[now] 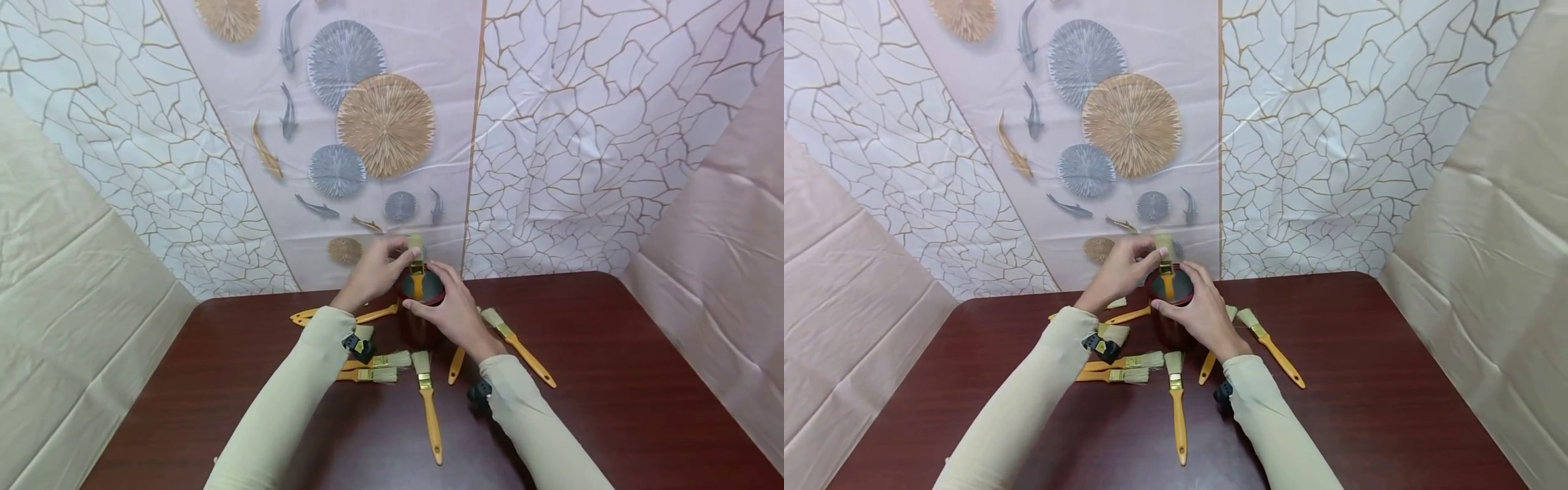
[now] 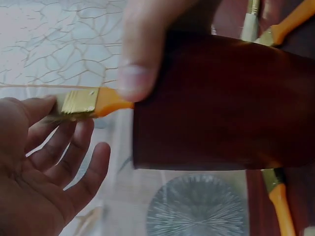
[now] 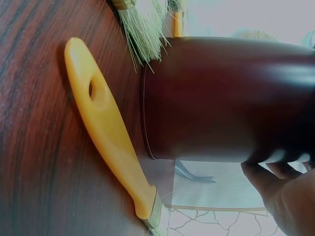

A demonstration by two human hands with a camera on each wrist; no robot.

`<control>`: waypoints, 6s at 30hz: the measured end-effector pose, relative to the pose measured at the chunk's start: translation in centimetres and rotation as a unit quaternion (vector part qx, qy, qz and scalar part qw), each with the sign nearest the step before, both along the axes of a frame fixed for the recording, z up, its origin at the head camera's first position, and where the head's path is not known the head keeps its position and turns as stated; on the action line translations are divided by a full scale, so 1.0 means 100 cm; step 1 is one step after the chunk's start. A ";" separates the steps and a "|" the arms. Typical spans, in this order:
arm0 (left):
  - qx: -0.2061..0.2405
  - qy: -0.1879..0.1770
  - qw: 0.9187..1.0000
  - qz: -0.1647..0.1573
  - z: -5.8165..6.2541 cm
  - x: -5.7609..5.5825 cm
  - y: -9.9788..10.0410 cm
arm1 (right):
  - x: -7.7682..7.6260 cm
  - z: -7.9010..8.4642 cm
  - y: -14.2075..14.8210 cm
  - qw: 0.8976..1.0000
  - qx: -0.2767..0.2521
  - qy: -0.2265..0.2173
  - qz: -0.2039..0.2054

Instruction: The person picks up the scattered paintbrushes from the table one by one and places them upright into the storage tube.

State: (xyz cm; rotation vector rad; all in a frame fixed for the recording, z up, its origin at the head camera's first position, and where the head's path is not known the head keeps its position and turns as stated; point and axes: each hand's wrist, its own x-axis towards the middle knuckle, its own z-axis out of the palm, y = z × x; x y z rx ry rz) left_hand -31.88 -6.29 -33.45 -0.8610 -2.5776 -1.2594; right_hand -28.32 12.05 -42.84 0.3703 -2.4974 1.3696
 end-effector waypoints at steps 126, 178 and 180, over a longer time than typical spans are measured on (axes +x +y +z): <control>0.028 0.039 0.999 0.017 0.059 0.047 -0.045 | 0.003 -0.001 -0.001 1.000 0.003 -0.012 -0.002; -0.092 -0.001 0.978 0.188 -0.036 0.014 0.007 | 0.001 -0.001 -0.001 1.000 0.003 0.000 -0.010; -0.084 -0.020 0.978 0.189 -0.034 0.014 0.006 | 0.001 -0.001 -0.001 1.000 0.003 0.001 -0.009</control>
